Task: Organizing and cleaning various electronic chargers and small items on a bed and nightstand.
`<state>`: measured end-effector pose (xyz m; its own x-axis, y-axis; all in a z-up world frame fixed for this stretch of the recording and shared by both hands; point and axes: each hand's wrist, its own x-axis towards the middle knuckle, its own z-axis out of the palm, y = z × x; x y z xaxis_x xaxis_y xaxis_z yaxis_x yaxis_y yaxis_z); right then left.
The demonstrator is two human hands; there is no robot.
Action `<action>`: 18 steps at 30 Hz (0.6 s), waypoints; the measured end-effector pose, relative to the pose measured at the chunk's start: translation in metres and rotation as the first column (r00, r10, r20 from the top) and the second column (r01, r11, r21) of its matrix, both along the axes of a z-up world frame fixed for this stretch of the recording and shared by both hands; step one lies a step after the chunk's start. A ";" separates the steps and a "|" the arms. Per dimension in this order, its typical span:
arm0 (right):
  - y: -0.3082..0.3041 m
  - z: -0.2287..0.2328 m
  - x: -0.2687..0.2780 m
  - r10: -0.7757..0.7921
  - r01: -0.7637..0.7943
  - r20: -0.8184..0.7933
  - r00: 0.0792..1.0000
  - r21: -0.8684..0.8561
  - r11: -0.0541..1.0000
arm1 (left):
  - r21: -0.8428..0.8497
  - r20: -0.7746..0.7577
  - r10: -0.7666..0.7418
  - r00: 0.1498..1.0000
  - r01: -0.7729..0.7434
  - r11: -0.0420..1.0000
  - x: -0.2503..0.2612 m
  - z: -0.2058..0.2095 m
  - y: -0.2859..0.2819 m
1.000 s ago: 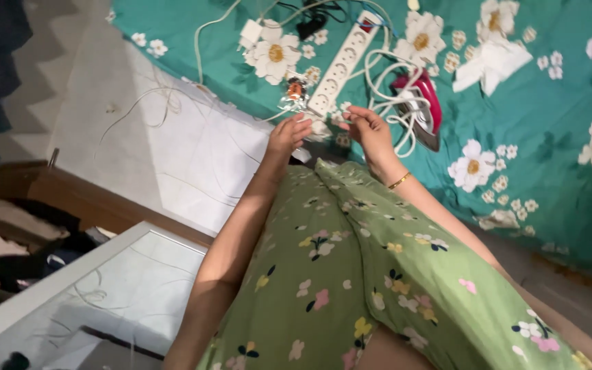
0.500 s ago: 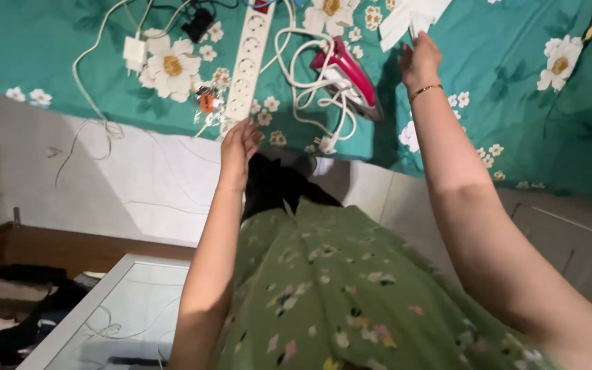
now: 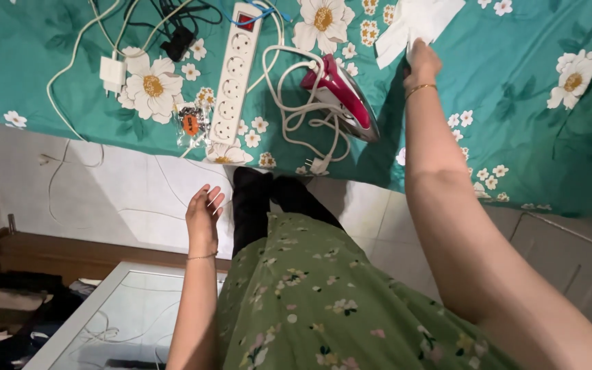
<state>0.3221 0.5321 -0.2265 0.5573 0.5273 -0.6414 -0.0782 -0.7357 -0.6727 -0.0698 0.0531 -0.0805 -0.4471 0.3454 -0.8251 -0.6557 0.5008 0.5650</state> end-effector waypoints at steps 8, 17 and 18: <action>-0.037 0.090 -0.026 0.205 0.139 -0.650 0.732 0.438 0.888 | 0.081 -0.075 -0.165 0.983 0.171 0.982 -0.020 -0.013 0.027; -0.148 0.284 -0.162 0.555 0.068 -0.794 0.248 0.586 0.808 | 0.271 -0.156 -0.274 0.949 0.308 0.912 -0.117 -0.064 0.075; -0.159 0.291 -0.175 0.540 0.095 -0.809 0.234 0.571 0.815 | 0.291 -0.215 -0.250 0.944 0.306 0.906 -0.135 -0.080 0.078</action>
<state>0.1475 0.3734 0.0643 -0.4397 0.8658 -0.2388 -0.7394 -0.4999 -0.4510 -0.2044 0.1313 -0.1603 -0.4167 0.7061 -0.5726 -0.3971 0.4252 0.8133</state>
